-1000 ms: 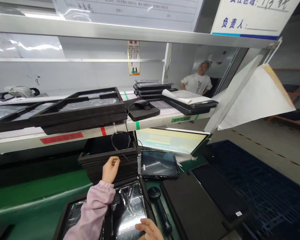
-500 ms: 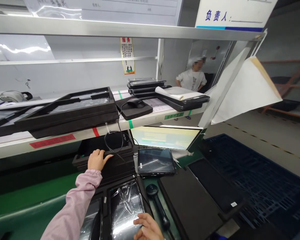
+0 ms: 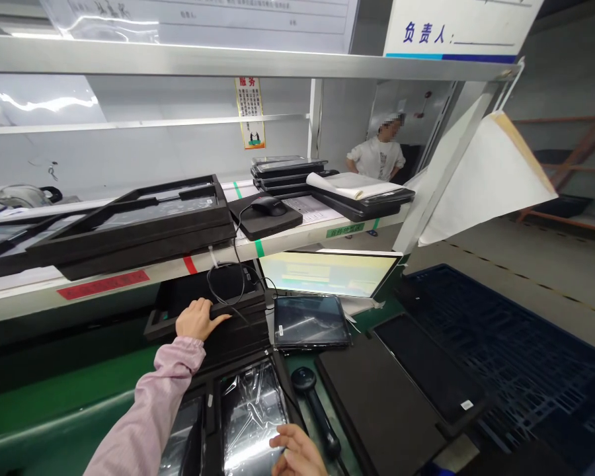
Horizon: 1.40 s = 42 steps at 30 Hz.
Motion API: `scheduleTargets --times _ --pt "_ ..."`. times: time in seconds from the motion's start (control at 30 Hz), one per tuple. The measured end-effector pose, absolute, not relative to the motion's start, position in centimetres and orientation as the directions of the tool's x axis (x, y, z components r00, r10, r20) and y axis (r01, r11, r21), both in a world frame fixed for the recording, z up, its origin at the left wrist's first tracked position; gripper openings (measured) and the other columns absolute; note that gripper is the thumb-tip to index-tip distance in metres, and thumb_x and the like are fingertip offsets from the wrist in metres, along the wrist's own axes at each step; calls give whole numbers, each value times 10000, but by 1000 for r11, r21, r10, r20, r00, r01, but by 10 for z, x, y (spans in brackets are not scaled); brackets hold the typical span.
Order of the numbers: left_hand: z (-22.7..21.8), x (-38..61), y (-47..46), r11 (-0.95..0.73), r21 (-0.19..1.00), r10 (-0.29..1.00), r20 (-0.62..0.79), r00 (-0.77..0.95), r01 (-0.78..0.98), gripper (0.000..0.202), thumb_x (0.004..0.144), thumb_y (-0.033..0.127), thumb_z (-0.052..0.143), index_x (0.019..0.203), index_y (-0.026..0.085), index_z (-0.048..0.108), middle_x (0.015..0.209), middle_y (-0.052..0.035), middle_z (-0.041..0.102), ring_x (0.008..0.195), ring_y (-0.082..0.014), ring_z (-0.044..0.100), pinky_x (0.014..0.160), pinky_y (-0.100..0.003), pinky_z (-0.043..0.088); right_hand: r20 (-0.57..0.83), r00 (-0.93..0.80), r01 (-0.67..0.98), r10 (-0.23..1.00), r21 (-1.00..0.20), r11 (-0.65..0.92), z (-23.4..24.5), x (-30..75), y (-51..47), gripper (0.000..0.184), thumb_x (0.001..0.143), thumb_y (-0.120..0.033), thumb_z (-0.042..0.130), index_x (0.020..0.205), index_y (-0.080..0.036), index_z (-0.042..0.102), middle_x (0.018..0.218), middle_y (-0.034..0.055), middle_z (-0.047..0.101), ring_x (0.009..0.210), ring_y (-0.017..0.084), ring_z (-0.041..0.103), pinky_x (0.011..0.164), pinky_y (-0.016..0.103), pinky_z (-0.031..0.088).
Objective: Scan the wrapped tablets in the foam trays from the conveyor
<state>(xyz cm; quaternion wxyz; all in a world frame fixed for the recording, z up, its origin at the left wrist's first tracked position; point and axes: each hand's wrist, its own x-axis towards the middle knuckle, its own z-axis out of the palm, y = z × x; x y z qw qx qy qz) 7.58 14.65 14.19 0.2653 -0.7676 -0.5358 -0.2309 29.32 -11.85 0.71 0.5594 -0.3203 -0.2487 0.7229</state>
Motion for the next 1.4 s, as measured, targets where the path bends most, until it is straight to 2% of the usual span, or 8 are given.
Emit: scheduleTargets --times 0.57,0.77,0.87,0.97,1.07,1.13,1.27,1.4 --pt "138 70 162 -298 -146 698 641 319 943 591 720 723 368 736 166 564 728 -77 577 742 -213 515 632 -318 312 -196 -140 -631 970 -737 -240 5 291 -120 397 652 -377 732 984 -209 591 896 32 641 600 91 598 484 181 390" --pt "140 73 158 -256 -154 739 606 296 954 552 779 663 328 747 162 557 753 -98 568 759 -219 511 648 -331 318 -264 85 -585 961 -794 -167 -5 296 -116 403 617 -396 731 932 -193 583 834 30 633 557 96 562 486 217 382" --pt "145 74 153 -257 -159 767 567 301 953 561 794 649 302 784 149 556 779 -107 566 788 -235 516 661 -343 332 -259 293 -404 920 -906 -126 -16 314 -108 349 642 -369 673 927 -200 565 868 56 632 627 151 578 547 288 427" --pt "154 73 151 -314 -169 783 510 355 934 602 755 697 322 855 152 558 835 -92 571 815 -240 521 649 -339 352 -93 519 -29 850 -995 -91 -33 337 -99 325 664 -334 554 963 -207 553 992 94 610 876 241 580 704 379 468" --pt "161 71 153 -372 -167 795 452 406 913 636 697 750 359 840 164 560 851 -70 574 815 -224 533 590 -311 353 88 581 376 809 -911 -171 -56 353 -91 394 651 -320 465 1003 -164 545 1060 128 580 1020 288 538 870 427 434" --pt "164 71 155 -378 -158 806 429 408 912 645 682 762 361 818 164 561 845 -63 579 808 -215 540 556 -301 345 111 552 518 826 -823 -235 -73 359 -86 442 661 -322 440 1041 -114 528 1056 154 578 1030 290 551 922 405 420" --pt "163 71 156 -362 -156 820 416 393 919 657 700 755 321 823 157 565 849 -71 581 813 -216 544 546 -301 348 0 489 592 872 -734 -332 -97 364 -70 443 710 -273 440 1125 -123 481 1124 130 572 1048 222 575 925 299 432" --pt "161 72 157 -363 -177 812 423 403 915 659 719 742 296 827 151 565 843 -84 572 795 -218 539 549 -294 346 -360 418 616 834 -562 -552 -98 374 -46 452 750 -253 487 1189 -144 481 978 112 659 888 247 649 789 332 484"
